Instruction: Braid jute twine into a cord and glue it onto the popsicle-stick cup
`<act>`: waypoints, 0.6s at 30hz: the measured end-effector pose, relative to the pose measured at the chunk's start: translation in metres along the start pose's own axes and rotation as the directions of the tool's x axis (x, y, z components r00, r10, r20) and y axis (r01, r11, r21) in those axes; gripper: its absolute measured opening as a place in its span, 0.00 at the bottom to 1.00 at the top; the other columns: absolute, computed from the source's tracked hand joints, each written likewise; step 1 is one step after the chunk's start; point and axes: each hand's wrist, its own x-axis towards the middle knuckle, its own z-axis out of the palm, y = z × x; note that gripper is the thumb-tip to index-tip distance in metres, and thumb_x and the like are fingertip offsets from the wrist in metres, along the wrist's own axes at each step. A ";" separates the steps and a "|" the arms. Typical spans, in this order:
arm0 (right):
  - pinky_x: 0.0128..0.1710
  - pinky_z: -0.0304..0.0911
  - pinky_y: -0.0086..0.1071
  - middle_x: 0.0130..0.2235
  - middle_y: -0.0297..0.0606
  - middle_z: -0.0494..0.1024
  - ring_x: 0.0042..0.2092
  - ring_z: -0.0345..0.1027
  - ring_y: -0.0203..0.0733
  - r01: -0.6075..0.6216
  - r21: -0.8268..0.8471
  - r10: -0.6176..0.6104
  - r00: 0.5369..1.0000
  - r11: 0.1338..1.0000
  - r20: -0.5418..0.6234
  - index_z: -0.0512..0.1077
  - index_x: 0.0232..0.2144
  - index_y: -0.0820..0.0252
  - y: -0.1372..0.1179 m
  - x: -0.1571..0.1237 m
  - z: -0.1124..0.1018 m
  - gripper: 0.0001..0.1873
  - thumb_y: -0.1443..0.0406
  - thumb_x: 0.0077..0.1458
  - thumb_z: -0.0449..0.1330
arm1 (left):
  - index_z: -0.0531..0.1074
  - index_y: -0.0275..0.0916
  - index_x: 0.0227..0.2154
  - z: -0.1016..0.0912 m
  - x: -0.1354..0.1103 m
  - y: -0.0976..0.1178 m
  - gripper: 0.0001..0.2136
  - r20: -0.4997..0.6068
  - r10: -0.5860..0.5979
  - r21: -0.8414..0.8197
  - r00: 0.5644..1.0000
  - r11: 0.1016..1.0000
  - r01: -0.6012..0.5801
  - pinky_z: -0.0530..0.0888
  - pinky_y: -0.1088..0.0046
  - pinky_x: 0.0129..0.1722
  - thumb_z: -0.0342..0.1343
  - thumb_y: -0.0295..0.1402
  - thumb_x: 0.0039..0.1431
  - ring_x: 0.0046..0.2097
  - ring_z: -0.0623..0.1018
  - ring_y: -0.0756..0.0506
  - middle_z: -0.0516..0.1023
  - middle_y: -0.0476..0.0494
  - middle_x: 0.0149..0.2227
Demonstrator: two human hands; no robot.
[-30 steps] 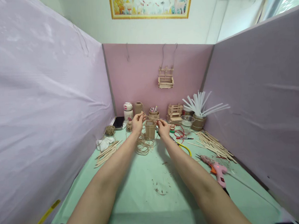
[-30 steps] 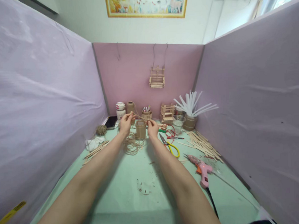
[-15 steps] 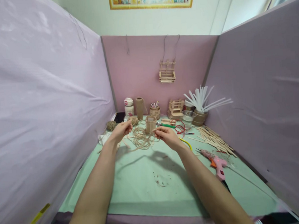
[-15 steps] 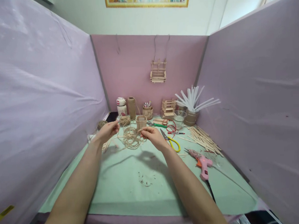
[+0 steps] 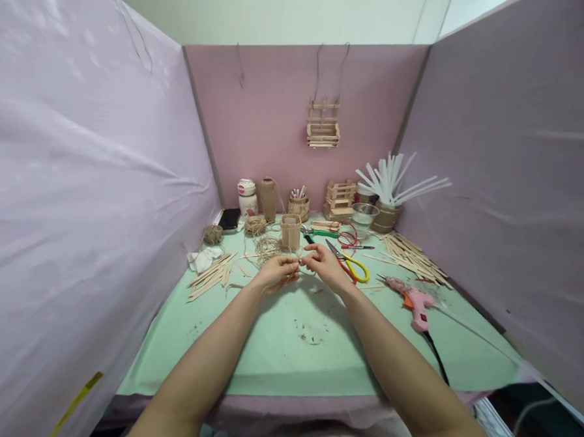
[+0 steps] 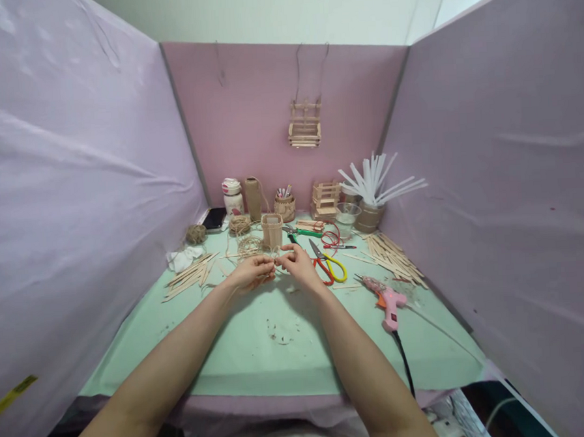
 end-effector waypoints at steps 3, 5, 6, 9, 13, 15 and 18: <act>0.27 0.55 0.28 0.25 0.31 0.74 0.25 0.60 0.32 0.015 0.047 -0.015 1.000 0.999 -0.007 0.62 0.39 0.60 0.000 0.001 -0.001 0.20 0.58 0.44 0.60 | 0.73 0.33 0.31 0.001 -0.002 -0.001 0.09 0.043 -0.051 -0.104 0.998 0.993 0.056 0.73 0.74 0.36 0.64 0.31 0.46 0.29 0.73 0.53 0.73 0.45 0.27; 0.26 0.54 0.27 0.25 0.30 0.73 0.24 0.59 0.32 0.025 0.045 -0.026 0.999 0.999 0.020 0.62 0.38 0.60 -0.001 0.001 -0.003 0.18 0.58 0.45 0.59 | 0.73 0.34 0.31 0.001 -0.002 -0.001 0.08 0.062 -0.070 -0.158 0.996 0.984 0.079 0.73 0.73 0.37 0.62 0.32 0.48 0.31 0.74 0.52 0.74 0.43 0.29; 0.26 0.54 0.27 0.25 0.30 0.73 0.24 0.58 0.31 0.029 0.038 -0.030 0.999 0.999 0.033 0.62 0.37 0.60 -0.001 0.001 -0.003 0.18 0.58 0.45 0.59 | 0.73 0.34 0.31 0.000 -0.002 -0.002 0.08 0.070 -0.074 -0.177 0.995 0.980 0.086 0.73 0.72 0.38 0.62 0.33 0.49 0.31 0.74 0.52 0.74 0.43 0.30; 0.26 0.54 0.27 0.25 0.30 0.73 0.25 0.60 0.32 0.040 0.029 -0.043 0.996 0.999 0.077 0.63 0.37 0.60 -0.003 -0.001 -0.003 0.17 0.58 0.46 0.59 | 0.73 0.34 0.30 -0.001 -0.002 -0.002 0.08 0.083 -0.050 -0.197 0.995 0.978 0.065 0.72 0.74 0.36 0.62 0.33 0.49 0.30 0.73 0.53 0.74 0.43 0.31; 0.28 0.55 0.28 0.25 0.31 0.72 0.27 0.63 0.33 0.056 0.037 -0.059 0.993 0.998 0.106 0.64 0.36 0.60 -0.002 -0.002 -0.001 0.17 0.57 0.47 0.59 | 0.73 0.34 0.28 -0.003 -0.002 0.001 0.08 0.107 -0.043 -0.132 0.993 0.990 0.057 0.69 0.76 0.32 0.63 0.33 0.47 0.28 0.70 0.54 0.71 0.47 0.26; 0.28 0.55 0.28 0.26 0.31 0.72 0.28 0.63 0.34 0.062 0.034 -0.065 0.992 0.998 0.108 0.64 0.36 0.60 -0.001 -0.002 0.000 0.16 0.56 0.47 0.59 | 0.73 0.34 0.28 -0.003 -0.003 0.003 0.09 0.107 -0.045 -0.107 0.993 0.993 0.057 0.68 0.76 0.32 0.64 0.33 0.45 0.27 0.70 0.54 0.70 0.48 0.25; 0.28 0.54 0.27 0.25 0.31 0.70 0.27 0.61 0.33 0.071 0.002 -0.071 0.990 0.997 0.124 0.67 0.33 0.60 -0.001 -0.002 0.000 0.15 0.56 0.47 0.59 | 0.73 0.34 0.27 -0.003 -0.004 0.005 0.08 0.084 -0.014 -0.115 0.996 0.993 0.024 0.68 0.76 0.32 0.65 0.31 0.44 0.27 0.69 0.55 0.69 0.49 0.25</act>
